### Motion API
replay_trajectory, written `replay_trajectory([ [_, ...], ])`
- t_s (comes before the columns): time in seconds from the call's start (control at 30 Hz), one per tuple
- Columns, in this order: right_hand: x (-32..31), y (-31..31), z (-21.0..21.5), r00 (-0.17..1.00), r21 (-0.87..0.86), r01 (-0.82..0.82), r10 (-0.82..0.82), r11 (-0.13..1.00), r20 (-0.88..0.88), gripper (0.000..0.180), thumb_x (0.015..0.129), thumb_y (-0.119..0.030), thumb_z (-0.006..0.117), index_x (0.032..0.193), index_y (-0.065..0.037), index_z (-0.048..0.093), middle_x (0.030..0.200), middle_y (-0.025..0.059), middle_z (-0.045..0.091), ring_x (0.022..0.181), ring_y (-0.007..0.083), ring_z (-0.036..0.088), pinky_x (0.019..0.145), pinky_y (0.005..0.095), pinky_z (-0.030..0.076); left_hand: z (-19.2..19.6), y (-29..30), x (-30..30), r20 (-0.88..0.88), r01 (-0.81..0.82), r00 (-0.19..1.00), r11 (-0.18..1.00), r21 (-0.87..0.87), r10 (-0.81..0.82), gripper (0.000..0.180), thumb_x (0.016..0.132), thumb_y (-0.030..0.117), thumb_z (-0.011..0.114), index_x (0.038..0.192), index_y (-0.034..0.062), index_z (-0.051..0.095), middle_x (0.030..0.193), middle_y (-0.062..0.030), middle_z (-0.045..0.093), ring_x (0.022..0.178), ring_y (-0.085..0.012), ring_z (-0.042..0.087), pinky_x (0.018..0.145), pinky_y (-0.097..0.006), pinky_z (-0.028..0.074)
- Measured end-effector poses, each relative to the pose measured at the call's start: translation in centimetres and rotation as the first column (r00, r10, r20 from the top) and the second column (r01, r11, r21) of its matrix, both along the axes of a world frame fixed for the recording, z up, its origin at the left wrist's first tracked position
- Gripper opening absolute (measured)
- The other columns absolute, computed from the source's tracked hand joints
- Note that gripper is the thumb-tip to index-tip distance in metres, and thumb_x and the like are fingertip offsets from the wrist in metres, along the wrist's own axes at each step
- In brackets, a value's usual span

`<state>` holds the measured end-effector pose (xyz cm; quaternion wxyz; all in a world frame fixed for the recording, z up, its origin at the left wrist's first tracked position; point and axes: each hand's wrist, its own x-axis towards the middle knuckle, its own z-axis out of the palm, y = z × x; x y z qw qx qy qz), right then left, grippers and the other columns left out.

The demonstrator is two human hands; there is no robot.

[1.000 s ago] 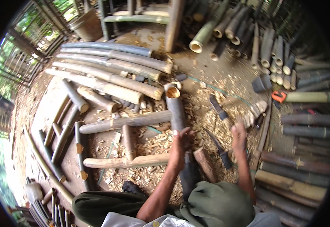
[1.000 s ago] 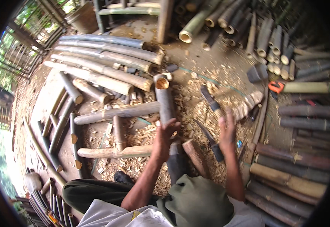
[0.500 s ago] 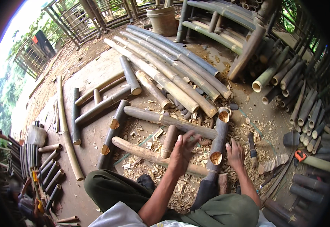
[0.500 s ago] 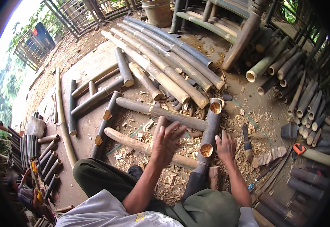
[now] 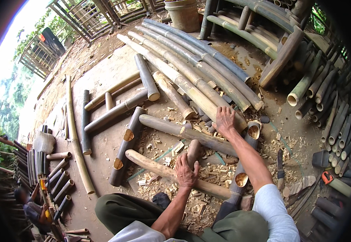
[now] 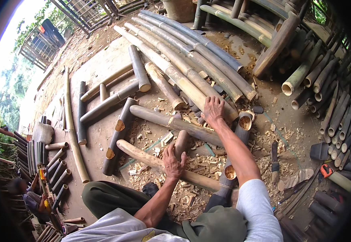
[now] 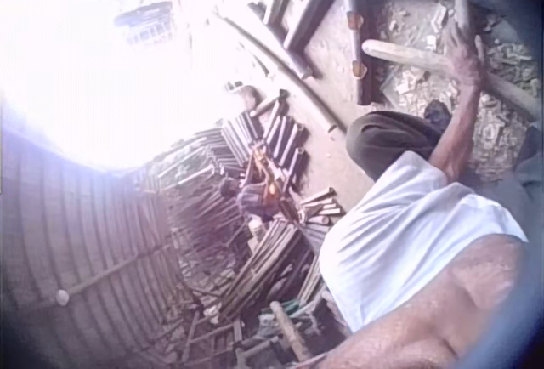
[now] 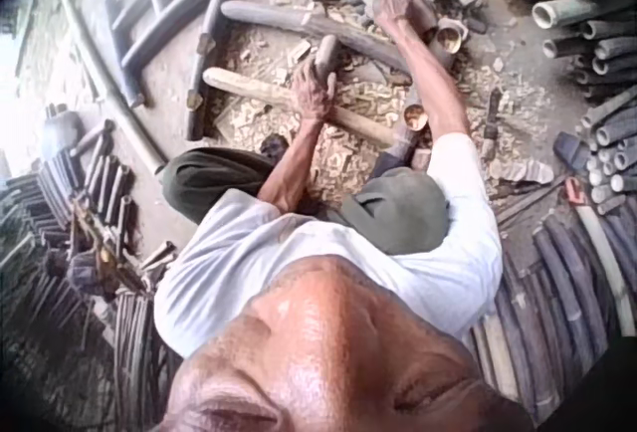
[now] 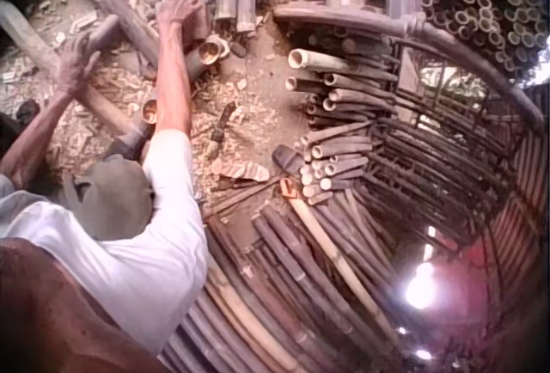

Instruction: The person assembles a bamboo structure by inserting bamboo poles into pre-cut holes in a frame. They use a wooden mallet to hammer the poles into place and a knife to trim excess material. The person works on the floor, surrounded by bamboo pieces and tools.

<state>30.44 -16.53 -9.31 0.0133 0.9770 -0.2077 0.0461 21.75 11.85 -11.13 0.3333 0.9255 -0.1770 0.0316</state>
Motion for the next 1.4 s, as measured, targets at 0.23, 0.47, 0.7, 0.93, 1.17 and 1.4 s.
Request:
replay_trajectory([
  [0.23,-0.7,0.0,8.1,0.992,0.221,-0.118,0.123,0.968,-0.009,0.078,0.064,-0.044,0.089,0.114,0.008,0.061,0.109,0.0252,0.068,0.105,0.0371,0.067,0.093,0.0483,0.05,-0.6,1.2,0.4,-0.07,-0.068,0.996,0.994,-0.091,0.061,0.067,0.085,0.029,0.071,0.143,0.0058,0.047,0.135,-0.0198,0.054,0.13,-0.0383,0.05,0.113,-0.048,0.038],
  [0.47,-18.9,-0.9,21.4,0.995,0.426,-0.004,0.046,0.905,-0.087,0.067,0.065,-0.044,0.086,0.101,0.006,0.061,0.093,0.0276,0.067,0.087,0.0433,0.068,0.079,0.0498,0.054,-1.4,0.4,0.6,-0.081,-0.058,0.996,0.984,-0.168,0.045,0.064,0.083,0.024,0.074,0.138,0.0018,0.05,0.125,-0.0205,0.058,0.119,-0.0388,0.055,0.105,-0.047,0.044],
  [0.7,-43.4,3.0,29.3,0.991,0.407,0.122,-0.089,0.905,-0.099,0.065,0.056,-0.029,0.091,0.105,0.0,0.061,0.099,0.0203,0.063,0.092,0.0407,0.064,0.083,0.0476,0.05,0.5,-3.3,2.7,-0.615,-0.48,0.712,0.404,-0.779,-0.339,0.063,0.092,0.043,0.075,0.132,-0.0013,0.056,0.125,-0.0183,0.064,0.114,-0.0327,0.062,0.106,-0.049,0.046],
  [0.93,-61.1,16.2,26.4,0.87,0.147,0.484,-0.456,0.863,-0.188,0.081,0.047,-0.028,0.091,0.116,-0.004,0.056,0.115,0.0181,0.056,0.112,0.0396,0.053,0.103,0.0532,0.039,8.5,-11.0,-7.3,-0.536,-0.746,0.094,0.296,-0.596,-0.839,0.081,0.081,0.045,0.086,0.136,0.0004,0.046,0.12,-0.0208,0.065,0.107,-0.034,0.065,0.1,-0.053,0.054],
  [1.17,-67.3,22.3,16.1,0.844,0.352,0.524,-0.527,0.775,-0.096,0.101,0.053,-0.033,0.092,0.139,-0.007,0.045,0.13,0.0167,0.048,0.127,0.0403,0.045,0.109,0.053,0.035,8.2,-7.9,-11.6,-0.643,-0.692,0.052,0.436,-0.575,-0.764,0.048,0.082,0.028,0.084,0.112,-0.0018,0.062,0.097,-0.0144,0.069,0.091,-0.0298,0.069,0.088,-0.049,0.058],
  [1.4,-61.9,20.2,5.6,0.929,0.137,0.365,-0.37,0.921,0.012,0.084,0.06,-0.031,0.09,0.133,-0.007,0.057,0.135,0.0164,0.054,0.126,0.0367,0.051,0.111,0.0499,0.037,22.0,-11.0,-7.7,-0.412,-0.248,0.468,0.331,-0.91,-0.782,0.063,0.072,0.024,0.091,0.117,-0.0078,0.061,0.099,-0.0173,0.069,0.087,-0.0279,0.071,0.077,-0.043,0.062],
])
